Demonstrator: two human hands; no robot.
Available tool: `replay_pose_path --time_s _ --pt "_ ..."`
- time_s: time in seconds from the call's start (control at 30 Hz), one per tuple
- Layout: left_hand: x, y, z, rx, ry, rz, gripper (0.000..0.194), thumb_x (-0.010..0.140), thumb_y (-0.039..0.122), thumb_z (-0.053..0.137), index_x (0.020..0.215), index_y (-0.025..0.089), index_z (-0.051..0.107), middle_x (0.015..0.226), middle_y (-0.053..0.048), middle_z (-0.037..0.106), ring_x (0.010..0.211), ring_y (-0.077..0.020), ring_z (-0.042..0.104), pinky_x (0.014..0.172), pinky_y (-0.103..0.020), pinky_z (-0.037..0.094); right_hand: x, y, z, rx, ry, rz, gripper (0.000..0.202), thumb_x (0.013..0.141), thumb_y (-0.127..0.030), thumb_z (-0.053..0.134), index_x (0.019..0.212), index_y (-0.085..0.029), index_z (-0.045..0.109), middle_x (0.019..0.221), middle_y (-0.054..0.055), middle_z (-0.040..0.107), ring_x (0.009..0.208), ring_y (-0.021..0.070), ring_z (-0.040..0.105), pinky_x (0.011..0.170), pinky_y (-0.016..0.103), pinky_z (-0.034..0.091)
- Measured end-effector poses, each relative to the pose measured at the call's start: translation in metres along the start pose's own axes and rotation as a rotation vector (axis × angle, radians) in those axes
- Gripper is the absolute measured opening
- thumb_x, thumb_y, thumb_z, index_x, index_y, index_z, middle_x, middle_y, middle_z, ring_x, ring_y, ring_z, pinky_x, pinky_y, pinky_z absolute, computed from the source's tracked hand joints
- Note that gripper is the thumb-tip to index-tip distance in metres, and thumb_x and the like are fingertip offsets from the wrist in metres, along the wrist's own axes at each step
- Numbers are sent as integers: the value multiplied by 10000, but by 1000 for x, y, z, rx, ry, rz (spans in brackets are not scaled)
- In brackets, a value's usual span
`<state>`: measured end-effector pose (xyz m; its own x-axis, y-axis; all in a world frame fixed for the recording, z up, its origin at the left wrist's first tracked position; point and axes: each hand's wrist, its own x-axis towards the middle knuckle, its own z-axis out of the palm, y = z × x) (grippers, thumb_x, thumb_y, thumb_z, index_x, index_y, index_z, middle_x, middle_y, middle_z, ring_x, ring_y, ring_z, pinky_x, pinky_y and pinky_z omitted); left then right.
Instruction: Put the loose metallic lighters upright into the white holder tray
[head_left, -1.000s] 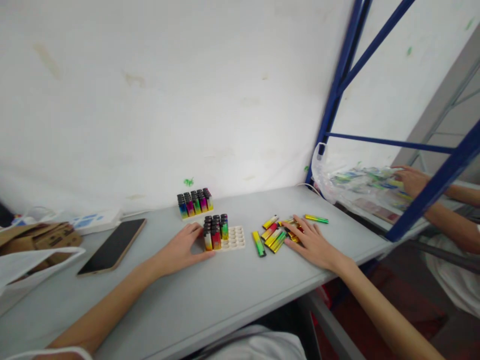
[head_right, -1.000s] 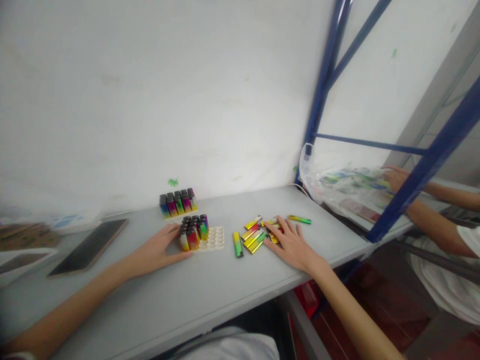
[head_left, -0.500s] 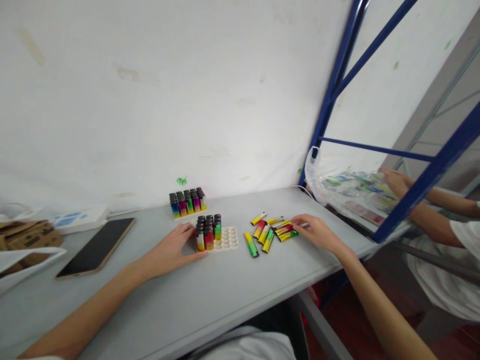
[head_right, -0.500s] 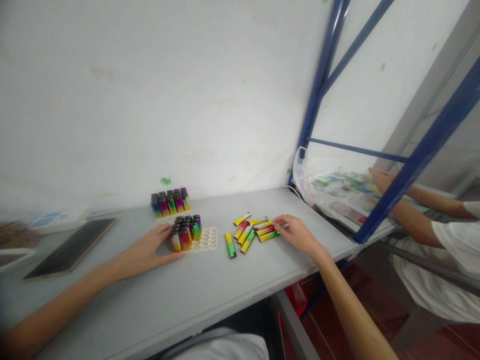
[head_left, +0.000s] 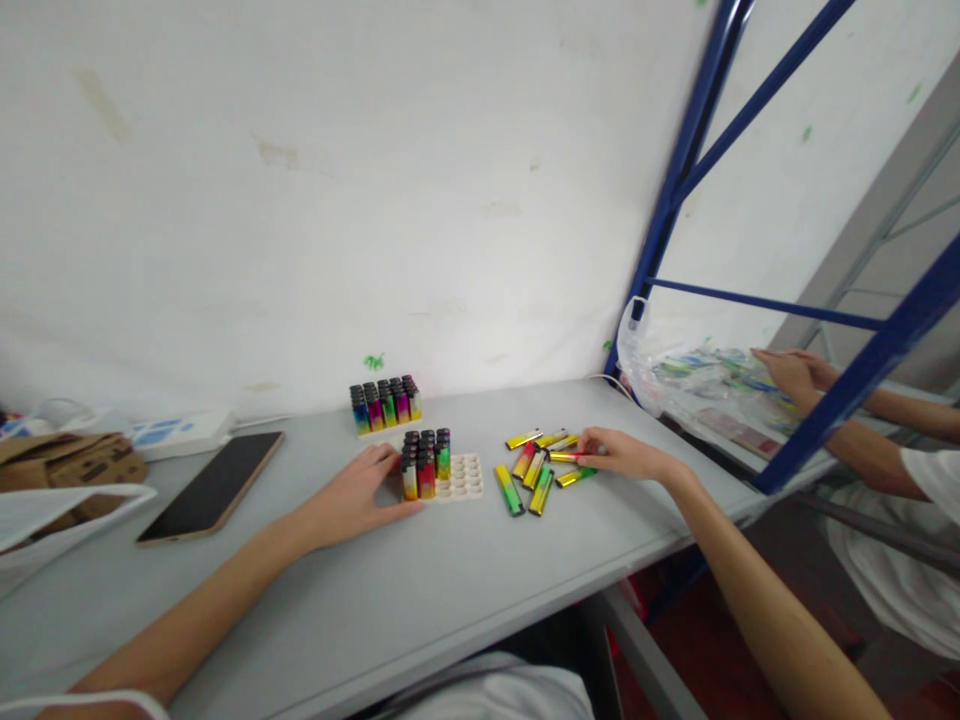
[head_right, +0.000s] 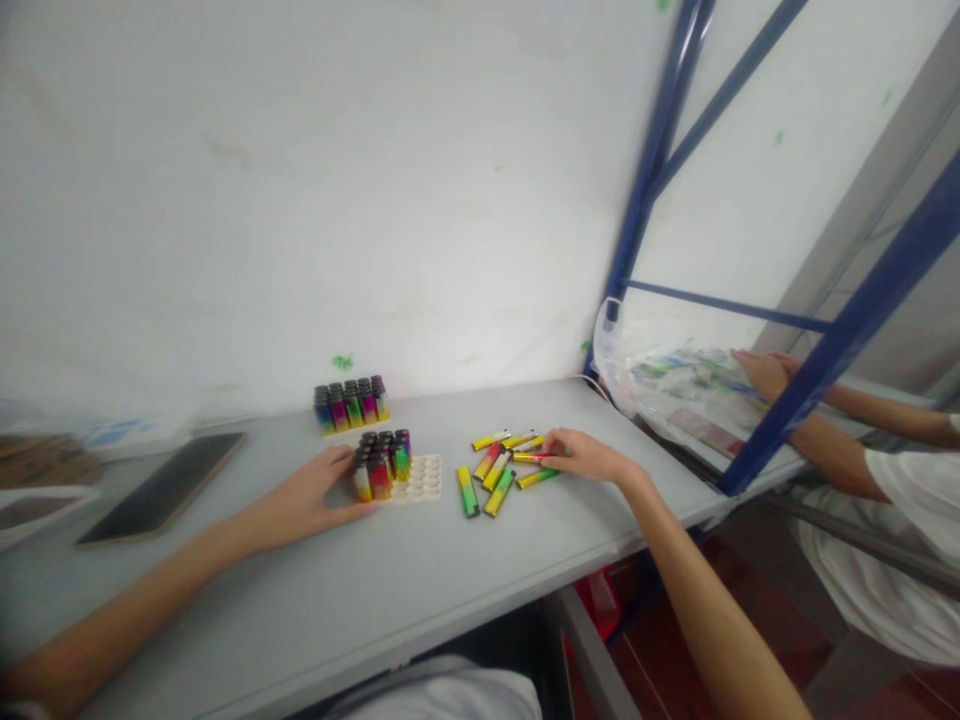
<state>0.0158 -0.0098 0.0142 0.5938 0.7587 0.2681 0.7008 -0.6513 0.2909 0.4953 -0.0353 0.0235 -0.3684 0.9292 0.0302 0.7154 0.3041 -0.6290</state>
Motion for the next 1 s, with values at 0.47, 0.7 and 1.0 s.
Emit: replay_pose_path --time_s 0.47,0.7,1.0 --pt "0 4 0 -10 19 23 650 830 748 647 1076 148 693 1143 -174 682 1072 -358 650 997 -492 540 88 -77 23 919 338 -73 445 707 -549 881 941 -206 722 933 33 708 851 165 631 750 288 497" --pt "0 6 -1 7 4 22 588 840 725 654 998 159 676 1061 -144 668 1009 -334 648 947 -462 553 126 -129 74 1021 60 -199 491 804 -667 761 935 -244 548 665 -70 563 461 79 412 466 217 370" --pt "-1 9 -2 14 -8 14 617 846 740 646 1038 155 665 1110 -150 654 1055 -338 634 993 -470 536 112 -128 105 864 216 119 527 977 -590 366 586 -240 325 491 -94 180 427 73 99 412 229 72"
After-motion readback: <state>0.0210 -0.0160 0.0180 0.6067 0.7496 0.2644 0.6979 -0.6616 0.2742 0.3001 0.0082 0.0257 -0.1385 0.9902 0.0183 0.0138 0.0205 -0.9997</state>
